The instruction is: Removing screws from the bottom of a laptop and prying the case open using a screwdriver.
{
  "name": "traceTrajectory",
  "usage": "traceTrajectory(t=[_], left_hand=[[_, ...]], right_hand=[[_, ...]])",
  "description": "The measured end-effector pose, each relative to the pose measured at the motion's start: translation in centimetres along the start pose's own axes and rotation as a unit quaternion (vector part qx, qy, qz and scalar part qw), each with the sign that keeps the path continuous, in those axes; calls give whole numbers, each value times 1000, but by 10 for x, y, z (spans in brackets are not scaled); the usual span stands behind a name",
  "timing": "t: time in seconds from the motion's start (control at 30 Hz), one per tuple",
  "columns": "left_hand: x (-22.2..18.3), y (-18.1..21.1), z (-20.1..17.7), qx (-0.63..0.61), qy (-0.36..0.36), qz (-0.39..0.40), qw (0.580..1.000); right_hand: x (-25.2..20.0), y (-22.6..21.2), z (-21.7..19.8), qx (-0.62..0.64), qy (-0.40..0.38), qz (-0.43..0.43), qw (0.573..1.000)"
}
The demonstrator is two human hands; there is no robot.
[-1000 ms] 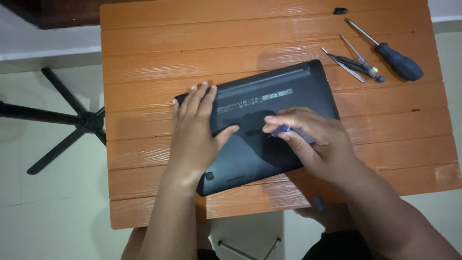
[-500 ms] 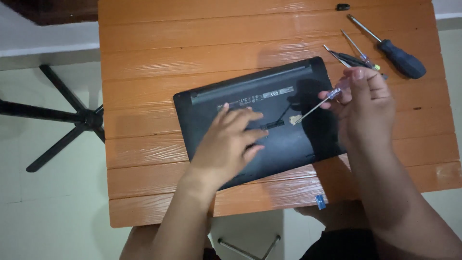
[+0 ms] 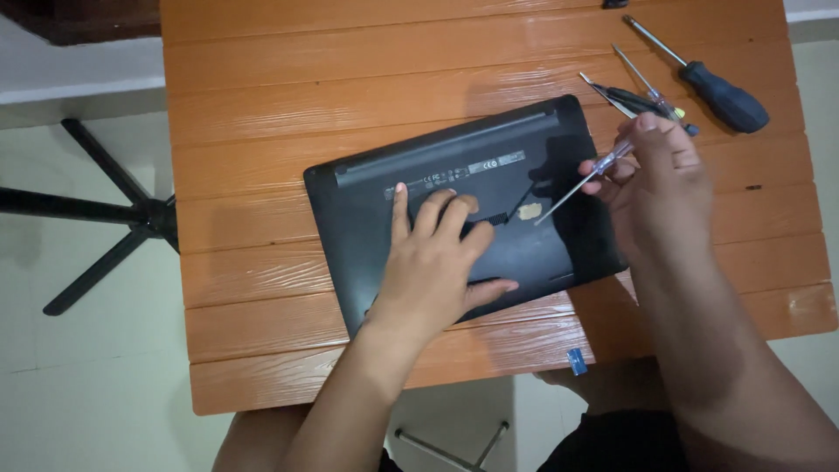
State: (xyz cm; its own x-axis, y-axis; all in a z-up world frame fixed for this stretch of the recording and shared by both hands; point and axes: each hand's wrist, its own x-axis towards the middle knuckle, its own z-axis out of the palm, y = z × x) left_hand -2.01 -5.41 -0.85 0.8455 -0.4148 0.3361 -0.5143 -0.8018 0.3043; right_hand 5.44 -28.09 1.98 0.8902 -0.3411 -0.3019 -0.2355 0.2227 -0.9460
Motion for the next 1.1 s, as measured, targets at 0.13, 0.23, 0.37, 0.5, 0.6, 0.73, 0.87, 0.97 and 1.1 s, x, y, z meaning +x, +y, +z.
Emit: traceTrajectory(t=[0.13, 0.23, 0.37, 0.5, 0.6, 0.73, 0.87, 0.97, 1.1], left_hand=[[2, 1, 4, -3, -3, -7, 1000], [3, 3, 7, -15, 9, -19, 1000], [6, 3, 10, -12, -4, -30, 999], [9, 3, 11, 2, 0, -26, 1000], [10, 3, 10, 15, -5, -27, 1000], [11, 0, 3, -21, -17, -32, 999], [17, 0, -14, -167, -22, -67, 983], [10, 1, 2, -145, -3, -40, 989], [11, -8, -7, -99, 24, -49, 994]], right_hand=[[6, 5, -4, -16, -24, -10, 1000], [8, 11, -5, -33, -25, 14, 999], [9, 17, -4, -8, -67, 42, 997], [5, 15, -2, 9, -103, 56, 993], [8, 19, -5, 12, -117, 58, 991], [5, 21, -3, 20, -134, 34, 990], [-12, 19, 3, -19, -141, -17, 990], [-19, 28, 7, -10, -177, -33, 984], [3, 19, -5, -68, -197, -146, 967]])
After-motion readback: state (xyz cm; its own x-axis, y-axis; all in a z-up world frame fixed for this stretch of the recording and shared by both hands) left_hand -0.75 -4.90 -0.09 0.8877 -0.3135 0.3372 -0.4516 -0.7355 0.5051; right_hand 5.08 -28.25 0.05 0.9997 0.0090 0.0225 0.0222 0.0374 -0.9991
